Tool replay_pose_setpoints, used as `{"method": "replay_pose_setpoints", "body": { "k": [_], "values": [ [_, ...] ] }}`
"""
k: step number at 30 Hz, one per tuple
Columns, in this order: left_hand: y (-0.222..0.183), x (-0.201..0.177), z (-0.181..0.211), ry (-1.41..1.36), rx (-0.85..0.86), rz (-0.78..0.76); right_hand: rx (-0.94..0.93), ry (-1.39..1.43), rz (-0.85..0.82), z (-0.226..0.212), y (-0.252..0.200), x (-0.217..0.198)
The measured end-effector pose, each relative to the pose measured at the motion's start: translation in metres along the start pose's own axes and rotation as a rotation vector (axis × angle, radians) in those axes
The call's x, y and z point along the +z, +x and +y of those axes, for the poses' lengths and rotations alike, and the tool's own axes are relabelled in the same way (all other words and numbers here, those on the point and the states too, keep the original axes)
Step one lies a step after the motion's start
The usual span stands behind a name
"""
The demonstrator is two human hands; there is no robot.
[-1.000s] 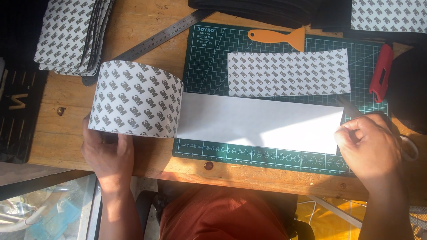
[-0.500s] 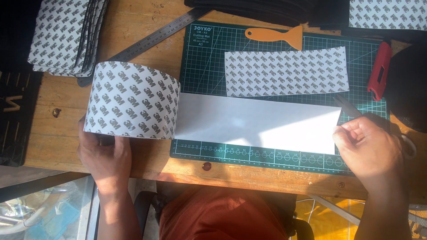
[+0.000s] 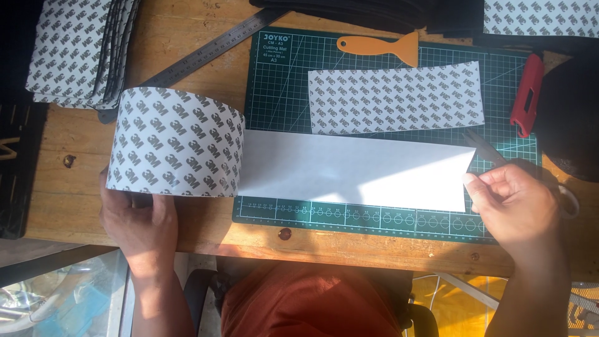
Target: Cutting a piece of adhesive tape from a roll using scissors and peeling the backing.
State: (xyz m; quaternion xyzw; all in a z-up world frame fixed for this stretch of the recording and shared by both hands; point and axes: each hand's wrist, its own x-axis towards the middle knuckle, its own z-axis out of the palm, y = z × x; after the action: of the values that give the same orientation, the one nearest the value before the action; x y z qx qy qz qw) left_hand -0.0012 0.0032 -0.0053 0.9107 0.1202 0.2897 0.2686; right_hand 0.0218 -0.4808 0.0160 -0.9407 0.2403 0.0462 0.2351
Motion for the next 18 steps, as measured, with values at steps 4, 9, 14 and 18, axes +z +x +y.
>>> {"method": "replay_pose_setpoints", "body": {
  "k": [4,9,14,18],
  "values": [
    [0.0,0.0,-0.001,-0.006,-0.016,0.0,0.025,0.273,-0.105,-0.014,-0.007,-0.009],
    [0.0,0.001,-0.001,-0.001,0.029,0.006,-0.026,0.367,-0.115,-0.008,-0.005,-0.011],
    [0.0,0.001,-0.003,-0.011,0.025,0.0,-0.069,0.498,-0.141,0.002,-0.002,-0.01],
    [0.001,0.0,-0.002,-0.012,0.04,0.002,-0.063,0.508,-0.172,0.005,-0.001,-0.013]
  ]
}}
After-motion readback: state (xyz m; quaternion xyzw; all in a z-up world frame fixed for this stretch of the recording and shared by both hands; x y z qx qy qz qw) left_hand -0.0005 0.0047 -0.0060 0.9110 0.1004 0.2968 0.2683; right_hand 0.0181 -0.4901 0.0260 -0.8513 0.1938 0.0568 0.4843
